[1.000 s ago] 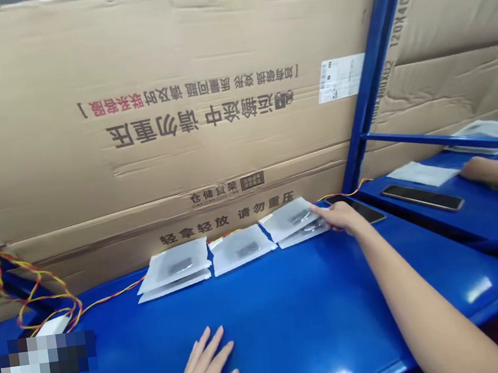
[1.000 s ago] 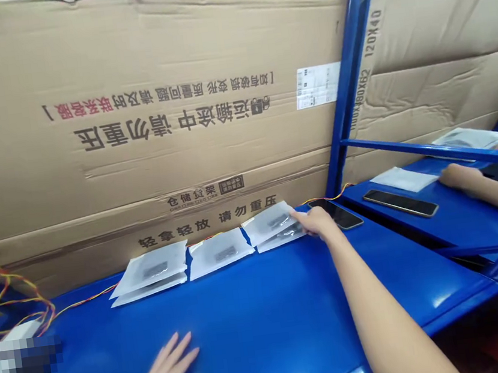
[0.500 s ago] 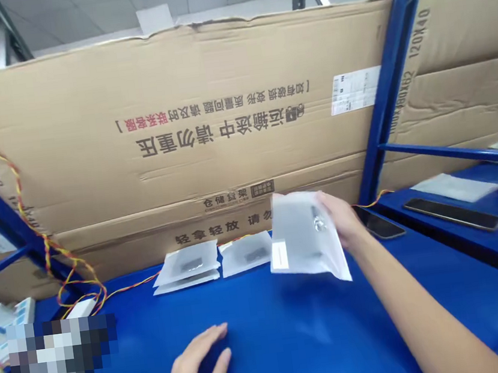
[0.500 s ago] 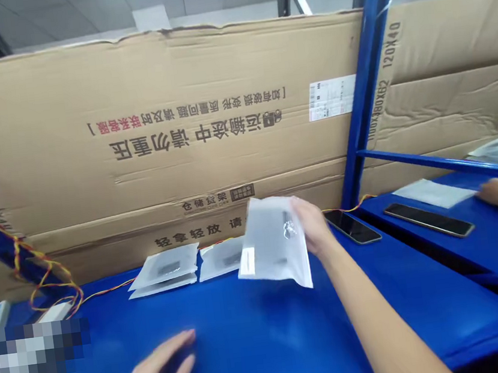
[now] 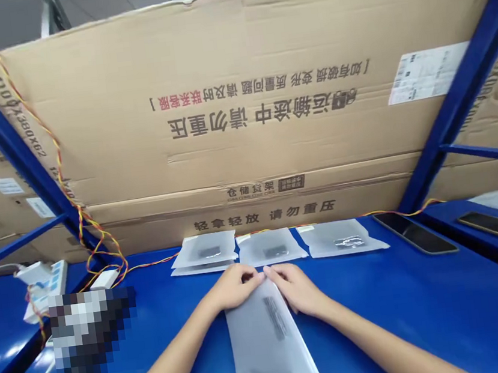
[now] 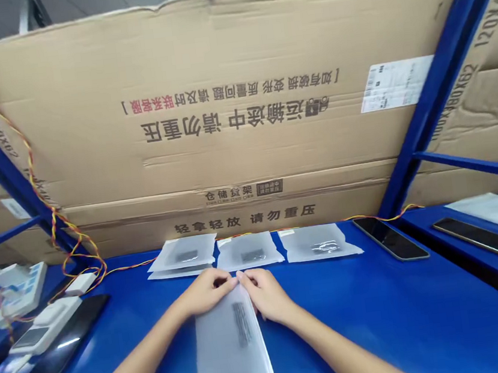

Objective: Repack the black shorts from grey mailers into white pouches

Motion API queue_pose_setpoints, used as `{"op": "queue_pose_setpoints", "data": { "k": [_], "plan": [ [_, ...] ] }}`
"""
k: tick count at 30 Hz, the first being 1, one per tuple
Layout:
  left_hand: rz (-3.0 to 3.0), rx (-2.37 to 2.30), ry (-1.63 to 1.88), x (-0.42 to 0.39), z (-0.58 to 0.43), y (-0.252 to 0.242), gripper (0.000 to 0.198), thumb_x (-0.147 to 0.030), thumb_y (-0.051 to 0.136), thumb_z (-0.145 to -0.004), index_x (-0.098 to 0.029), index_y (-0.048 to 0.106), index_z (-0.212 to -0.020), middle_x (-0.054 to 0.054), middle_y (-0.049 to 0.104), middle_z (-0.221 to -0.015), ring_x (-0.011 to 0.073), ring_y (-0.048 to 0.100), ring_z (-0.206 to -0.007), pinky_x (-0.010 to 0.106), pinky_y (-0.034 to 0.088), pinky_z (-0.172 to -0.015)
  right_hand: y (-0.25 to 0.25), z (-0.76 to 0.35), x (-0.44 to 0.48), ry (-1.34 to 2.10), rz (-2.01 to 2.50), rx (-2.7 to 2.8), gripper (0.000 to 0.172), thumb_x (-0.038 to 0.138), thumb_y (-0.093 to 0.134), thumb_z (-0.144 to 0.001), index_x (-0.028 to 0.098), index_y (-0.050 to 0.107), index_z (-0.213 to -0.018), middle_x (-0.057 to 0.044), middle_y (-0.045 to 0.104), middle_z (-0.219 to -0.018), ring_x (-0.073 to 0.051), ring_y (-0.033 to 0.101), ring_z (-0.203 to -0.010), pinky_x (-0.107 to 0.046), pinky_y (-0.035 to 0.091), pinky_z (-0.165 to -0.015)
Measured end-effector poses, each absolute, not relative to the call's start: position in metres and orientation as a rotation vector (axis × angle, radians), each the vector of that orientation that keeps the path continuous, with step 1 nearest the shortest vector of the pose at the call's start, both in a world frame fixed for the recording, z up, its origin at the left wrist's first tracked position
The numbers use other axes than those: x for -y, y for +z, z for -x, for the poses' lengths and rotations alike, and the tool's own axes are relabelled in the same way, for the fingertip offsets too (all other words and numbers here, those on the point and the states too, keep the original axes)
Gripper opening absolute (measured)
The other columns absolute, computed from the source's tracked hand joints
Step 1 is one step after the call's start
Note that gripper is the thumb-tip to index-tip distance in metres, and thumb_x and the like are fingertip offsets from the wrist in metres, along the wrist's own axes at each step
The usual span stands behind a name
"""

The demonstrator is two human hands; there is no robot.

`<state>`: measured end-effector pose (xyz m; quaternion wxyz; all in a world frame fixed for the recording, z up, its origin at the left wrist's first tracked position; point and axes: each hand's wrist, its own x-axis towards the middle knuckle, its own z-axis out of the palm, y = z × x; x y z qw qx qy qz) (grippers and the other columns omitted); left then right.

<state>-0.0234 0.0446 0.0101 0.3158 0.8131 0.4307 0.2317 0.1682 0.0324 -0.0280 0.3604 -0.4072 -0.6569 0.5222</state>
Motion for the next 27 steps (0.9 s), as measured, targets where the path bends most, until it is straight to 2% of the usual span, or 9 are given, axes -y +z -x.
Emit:
{"op": "queue_pose_setpoints", "data": {
  "k": [2,9,12,15,18,22,25,27],
  "plan": [
    [-2.097,-1.117,0.609,-0.043,0.025,0.002,0.044,-0.048,0.052,-0.096,-0.020,0.053,-0.063,-0.003,0.049,-0.060,0.0138,0.044,-0.061,0.025,0.034,-0.058,-0.028,-0.171,-0.035,1.347,1.078,1.708,0.059,0.077,0.051,-0.092,0.025,0.046,-0.065,0.006,0.048,-0.043,-0.011,0.038,-0.033,-0.025,0.027,-0.036],
    [-1.999,-1.124,0.643,-0.045,0.030,-0.003,0.040,-0.049,0.050,-0.096,-0.020,0.054,-0.068,-0.003,0.050,-0.064,0.0145,0.042,-0.063,0.026,0.034,-0.060,-0.022,-0.174,-0.034,1.441,1.109,1.733,0.062,0.078,0.050,-0.092,0.024,0.045,-0.062,0.005,0.049,-0.042,-0.011,0.046,-0.036,-0.023,0.032,-0.039],
    [-1.983,-1.135,0.688,-0.049,0.033,0.000,0.041,-0.049,0.049,-0.096,-0.021,0.050,-0.066,-0.003,0.047,-0.064,0.0153,0.042,-0.064,0.027,0.034,-0.060,-0.014,-0.182,-0.030,1.727,1.069,1.804,0.064,0.078,0.055,-0.089,0.020,0.054,-0.062,0.000,0.062,-0.049,-0.010,0.051,-0.036,-0.020,0.031,-0.034],
    [-1.968,-1.159,0.740,-0.052,0.038,0.004,0.041,-0.050,0.049,-0.096,-0.021,0.047,-0.066,-0.003,0.044,-0.064,0.0153,0.040,-0.064,0.027,0.035,-0.060,-0.002,-0.190,-0.025,2.094,0.939,1.886,0.063,0.076,0.066,-0.083,0.016,0.064,-0.065,-0.006,0.072,-0.062,-0.012,0.060,-0.041,-0.019,0.037,-0.033],
    [-1.958,-1.182,0.785,-0.054,0.042,0.008,0.040,-0.048,0.050,-0.097,-0.021,0.047,-0.066,-0.003,0.046,-0.065,0.0152,0.041,-0.064,0.028,0.038,-0.061,0.011,-0.193,-0.019,2.447,0.793,1.913,0.061,0.074,0.072,-0.081,0.014,0.070,-0.070,-0.005,0.073,-0.063,-0.011,0.062,-0.042,-0.017,0.044,-0.036],
    [-1.949,-1.207,0.835,-0.056,0.046,0.012,0.041,-0.047,0.050,-0.098,-0.022,0.046,-0.066,-0.003,0.047,-0.066,0.0155,0.043,-0.065,0.028,0.040,-0.062,0.024,-0.194,-0.010,2.668,0.751,1.977,0.058,0.073,0.075,-0.080,0.016,0.074,-0.071,-0.006,0.075,-0.067,-0.010,0.064,-0.046,-0.015,0.046,-0.040],
    [-1.941,-1.215,0.839,-0.057,0.048,0.013,0.041,-0.048,0.050,-0.098,-0.022,0.046,-0.066,-0.003,0.046,-0.067,0.0153,0.043,-0.065,0.027,0.039,-0.062,0.021,-0.194,-0.010,2.560,0.844,2.045,0.061,0.076,0.070,-0.082,0.017,0.070,-0.067,-0.002,0.069,-0.058,-0.009,0.057,-0.039,-0.016,0.042,-0.036],
    [-1.940,-1.216,0.833,-0.057,0.048,0.013,0.041,-0.048,0.051,-0.098,-0.021,0.048,-0.066,-0.003,0.046,-0.067,0.0151,0.042,-0.064,0.027,0.039,-0.061,0.014,-0.194,-0.015,2.182,1.021,2.010,0.060,0.073,0.065,-0.088,0.018,0.064,-0.065,0.002,0.060,-0.050,-0.007,0.049,-0.034,-0.015,0.036,-0.033]
  ]
}}
